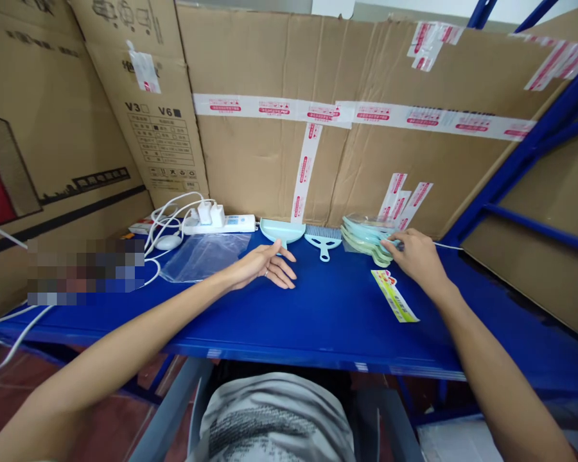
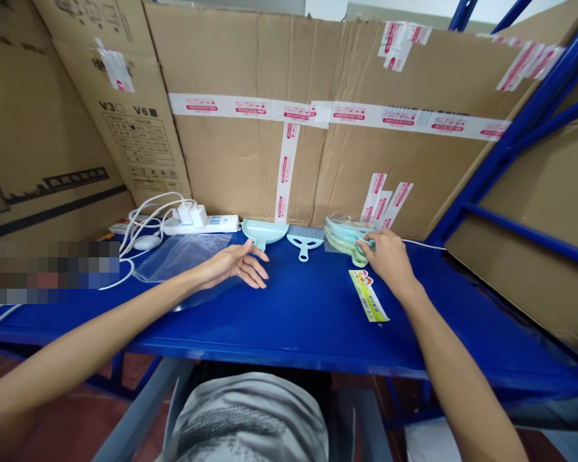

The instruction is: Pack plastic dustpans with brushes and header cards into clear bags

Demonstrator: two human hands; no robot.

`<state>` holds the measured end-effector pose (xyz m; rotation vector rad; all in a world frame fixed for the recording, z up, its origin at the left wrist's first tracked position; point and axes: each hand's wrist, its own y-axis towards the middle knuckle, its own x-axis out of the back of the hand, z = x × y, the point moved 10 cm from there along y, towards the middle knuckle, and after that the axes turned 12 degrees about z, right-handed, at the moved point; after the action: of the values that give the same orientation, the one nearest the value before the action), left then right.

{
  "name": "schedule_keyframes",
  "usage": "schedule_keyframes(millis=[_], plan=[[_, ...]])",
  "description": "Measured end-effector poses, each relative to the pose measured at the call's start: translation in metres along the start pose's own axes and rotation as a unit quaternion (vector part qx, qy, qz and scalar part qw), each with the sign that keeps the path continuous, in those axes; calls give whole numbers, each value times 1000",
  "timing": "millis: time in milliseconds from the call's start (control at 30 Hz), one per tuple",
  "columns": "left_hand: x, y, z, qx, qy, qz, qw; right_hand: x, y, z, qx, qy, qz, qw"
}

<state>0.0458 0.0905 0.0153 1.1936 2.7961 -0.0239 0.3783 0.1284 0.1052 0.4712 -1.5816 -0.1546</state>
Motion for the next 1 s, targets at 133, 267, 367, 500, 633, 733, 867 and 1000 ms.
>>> schedule_keyframes(millis=[133,267,367,500,633,733,867,1000], plan=[[2,3,4,3,16,-4,1000,-15,7,-2,27,19,28,999],[24,-1,-11,-51,225,-107,967,-23,3,3,-6,-11,63,998],[27,-11,-35,-107,490,-198,842,2,-12,25,-46,-36,-13,998],[30,-4,-30,-60,634,-218,740,18,-28,102,96,-44,-106,989],[34,4,-20,9,671,-207,712,-39,-34,172,306,-94,42,946],[32,-1,-23,18,659,-217,720,-64,-35,182,335,-122,106,928],[26,-11,-29,2,640,-222,736,-56,-44,184,389,-18,118,913],[32,-25,-46,-33,626,-277,728,-52,-42,175,376,5,104,921]])
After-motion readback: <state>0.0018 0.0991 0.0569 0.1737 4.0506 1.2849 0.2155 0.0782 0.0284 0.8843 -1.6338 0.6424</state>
